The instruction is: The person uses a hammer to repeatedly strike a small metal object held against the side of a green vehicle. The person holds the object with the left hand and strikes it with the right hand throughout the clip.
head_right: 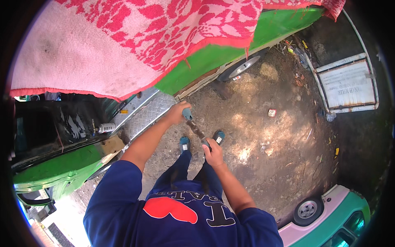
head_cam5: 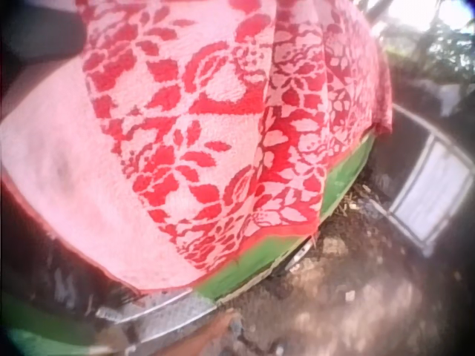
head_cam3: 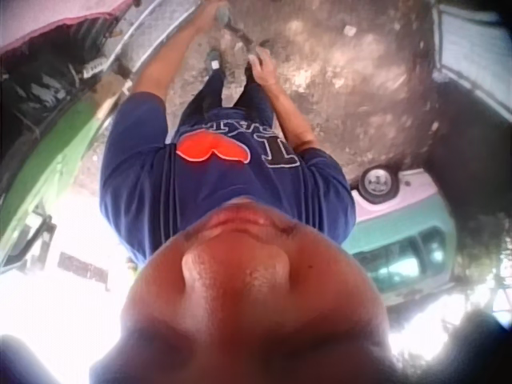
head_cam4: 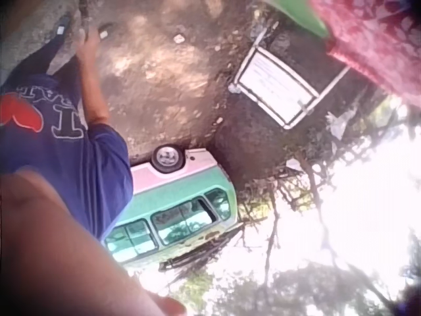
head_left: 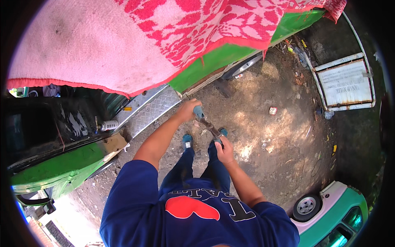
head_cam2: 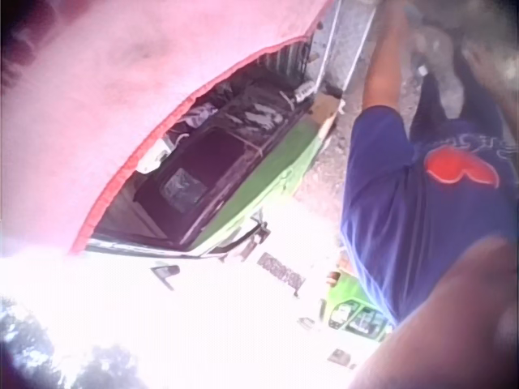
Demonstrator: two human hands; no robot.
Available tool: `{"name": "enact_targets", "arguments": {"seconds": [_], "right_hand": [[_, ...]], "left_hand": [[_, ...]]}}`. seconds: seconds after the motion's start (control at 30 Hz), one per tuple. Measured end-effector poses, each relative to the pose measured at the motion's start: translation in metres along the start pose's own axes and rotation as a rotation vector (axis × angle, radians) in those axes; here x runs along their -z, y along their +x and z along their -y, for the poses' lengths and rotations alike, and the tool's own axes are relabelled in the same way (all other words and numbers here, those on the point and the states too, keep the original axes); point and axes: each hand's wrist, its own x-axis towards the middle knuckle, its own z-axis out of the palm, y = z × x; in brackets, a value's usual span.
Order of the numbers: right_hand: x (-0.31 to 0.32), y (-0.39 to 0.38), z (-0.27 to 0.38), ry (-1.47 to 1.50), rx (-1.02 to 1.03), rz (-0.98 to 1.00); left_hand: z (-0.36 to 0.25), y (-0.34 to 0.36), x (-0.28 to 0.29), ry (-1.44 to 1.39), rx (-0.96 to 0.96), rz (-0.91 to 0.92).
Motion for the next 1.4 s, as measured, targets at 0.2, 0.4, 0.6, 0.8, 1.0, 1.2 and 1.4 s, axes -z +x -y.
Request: {"name": "enact_targets", "arguments": {"seconds": [0.2,0.4,0.6,0.8,1.0,1.2,1.4], "right_hand": [[-0.009,0.003,0.000,-0.011,-0.095,0.029],[-0.016,0.019,0.002,-0.079,-0.097,-0.004],[-0.011,0.029,0.006,-0.075,-0.144,0.051],[-0.005,0.025,0.020,0.013,-0.121,0.014],[-0.006,0.009,0.006,0.092,-0.247,-0.031],[-0.003,0.006,0.007,0.107,-0.280,-0.051],[0.000,0.006,0.007,0.099,-0.283,-0.049]], "left_hand": [[-0.001,0.008,0.011,-0.032,0.003,-0.038],[0.005,0.008,0.008,-0.018,0.016,-0.038],[-0.002,0.014,0.009,-0.038,0.026,-0.055],[0.002,0.010,0.005,-0.041,0.039,-0.080],[-0.017,0.011,0.005,0.003,0.016,-0.051],[-0.016,0.014,0.008,0.050,0.035,-0.006],[-0.013,0.016,0.003,0.051,0.030,-0.012]]}}
